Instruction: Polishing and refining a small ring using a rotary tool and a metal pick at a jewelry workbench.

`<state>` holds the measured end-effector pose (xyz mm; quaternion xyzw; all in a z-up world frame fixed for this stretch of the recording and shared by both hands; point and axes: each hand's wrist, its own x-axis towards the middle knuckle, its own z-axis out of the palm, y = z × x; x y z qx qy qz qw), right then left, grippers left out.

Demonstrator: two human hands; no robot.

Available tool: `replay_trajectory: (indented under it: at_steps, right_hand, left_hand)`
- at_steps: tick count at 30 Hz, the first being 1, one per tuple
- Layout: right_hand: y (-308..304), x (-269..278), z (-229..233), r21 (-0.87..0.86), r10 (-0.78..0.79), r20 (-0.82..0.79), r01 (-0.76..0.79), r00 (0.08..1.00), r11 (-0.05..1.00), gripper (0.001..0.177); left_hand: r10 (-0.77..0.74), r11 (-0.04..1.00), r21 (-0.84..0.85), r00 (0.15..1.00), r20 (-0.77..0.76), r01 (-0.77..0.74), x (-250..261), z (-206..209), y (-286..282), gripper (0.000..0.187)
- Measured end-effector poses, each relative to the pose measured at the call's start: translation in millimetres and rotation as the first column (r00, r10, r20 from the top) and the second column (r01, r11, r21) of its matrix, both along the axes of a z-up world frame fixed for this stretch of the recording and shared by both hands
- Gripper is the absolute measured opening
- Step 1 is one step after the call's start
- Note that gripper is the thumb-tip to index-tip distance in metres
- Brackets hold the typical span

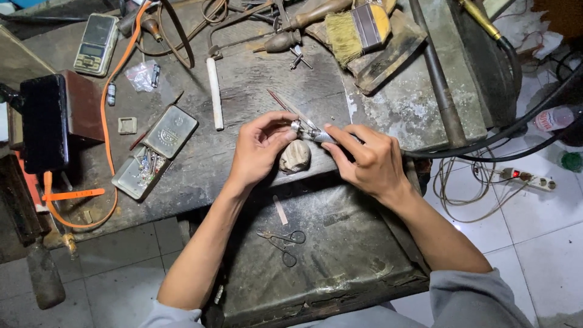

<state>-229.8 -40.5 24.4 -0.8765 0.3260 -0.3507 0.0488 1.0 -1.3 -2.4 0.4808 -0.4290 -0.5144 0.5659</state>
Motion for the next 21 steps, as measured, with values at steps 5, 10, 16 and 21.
replay_trajectory:
  at_steps: [5,10,16,21]
  right_hand:
    - [1,2,-2,-0.030,0.017,0.026,-0.016,1.000,0.999,0.018]
    - [3,2,2,-0.091,0.004,0.044,0.000,0.999,0.996,0.018]
    - [-4,-3,-7,-0.129,0.003,0.072,0.007,0.997,0.992,0.019]
    - [-4,-4,-14,-0.116,-0.015,0.074,0.023,0.997,0.993,0.020]
  left_hand:
    - [0.021,0.999,-0.039,1.000,0.008,-0.020,0,7,4,0.044]
    - [0.020,0.997,-0.074,0.999,-0.034,-0.022,1,2,4,0.054]
    - [0.025,0.998,-0.050,0.999,-0.032,-0.027,-1,5,2,0.053]
    - [0.043,0.999,-0.026,0.997,0.061,-0.042,-1,12,-1,0.039]
